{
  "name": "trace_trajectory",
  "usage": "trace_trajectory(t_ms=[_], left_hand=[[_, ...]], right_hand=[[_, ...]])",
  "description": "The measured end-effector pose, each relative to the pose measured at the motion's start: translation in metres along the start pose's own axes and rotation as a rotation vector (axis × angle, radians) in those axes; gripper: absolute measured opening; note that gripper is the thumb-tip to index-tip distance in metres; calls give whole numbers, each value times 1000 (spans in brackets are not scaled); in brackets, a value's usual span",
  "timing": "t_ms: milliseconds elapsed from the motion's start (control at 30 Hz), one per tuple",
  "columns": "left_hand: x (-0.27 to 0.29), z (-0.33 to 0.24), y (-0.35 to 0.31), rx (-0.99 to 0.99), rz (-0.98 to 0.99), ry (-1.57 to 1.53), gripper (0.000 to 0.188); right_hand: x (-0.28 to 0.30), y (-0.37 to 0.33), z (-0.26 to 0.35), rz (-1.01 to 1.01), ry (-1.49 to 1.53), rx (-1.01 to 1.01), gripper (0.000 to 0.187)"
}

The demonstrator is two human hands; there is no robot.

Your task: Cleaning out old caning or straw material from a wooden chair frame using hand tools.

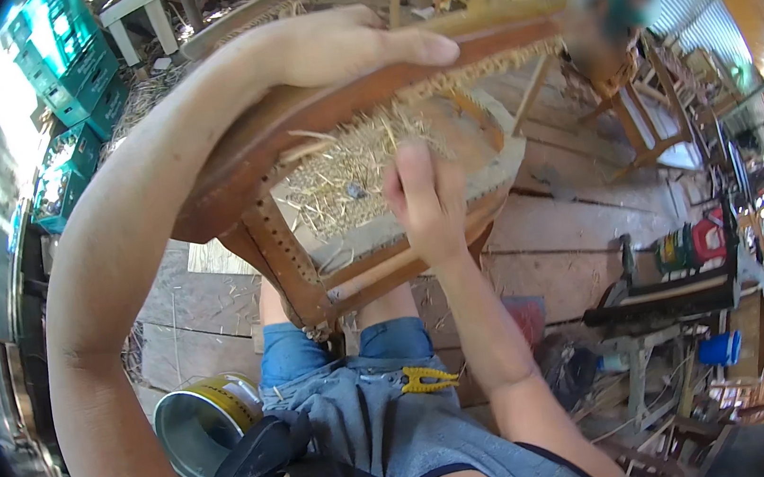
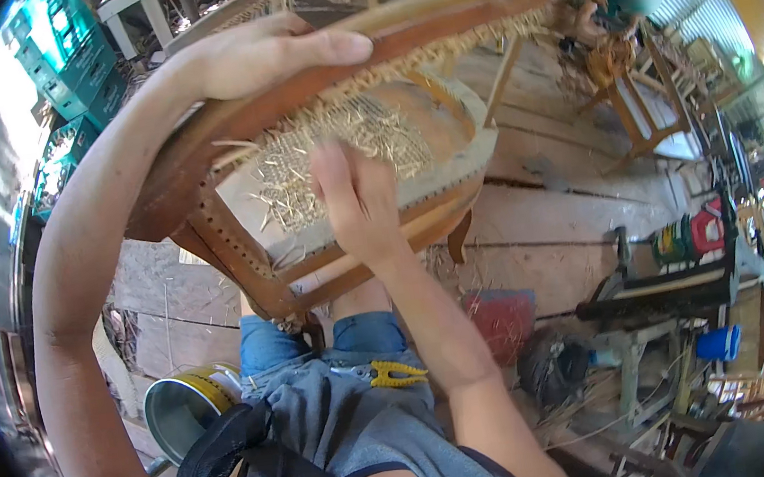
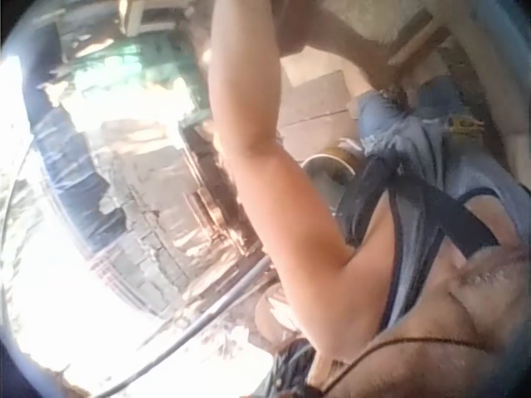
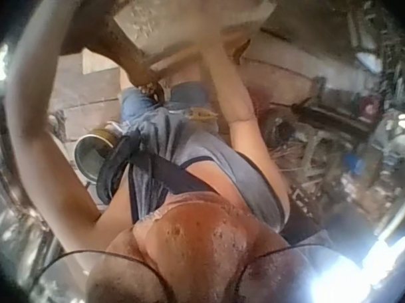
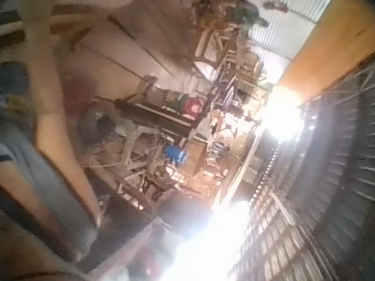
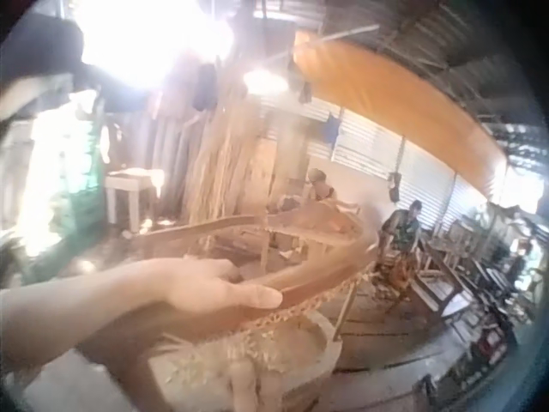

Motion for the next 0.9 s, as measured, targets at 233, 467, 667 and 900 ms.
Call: trace_trajectory(t_ms=[233,467,667,900], left_hand=[[-7,4,0,-72,-93,58,114],[-5,-12,15,-42,-99,140,118],[-9,-33,26,-142,36,-26,119],[-1,-24,27,49,263,-181,105]], right_hand=[[61,-34,5,78,-473,4,27],[65,-18,-2,244,-180,-422,38],[31,-5,15,184,-28,-382,41],[37,4,20,225,300,-516,45]])
Point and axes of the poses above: each hand's wrist, its own y-axis towards the middle knuckle, its own x-axis out of the back of the hand, z = x × y, the point moved 1 cm from there along y, towards the middle knuckle, and after that the axes turned 1 degree about z, right-handed, at the moved point
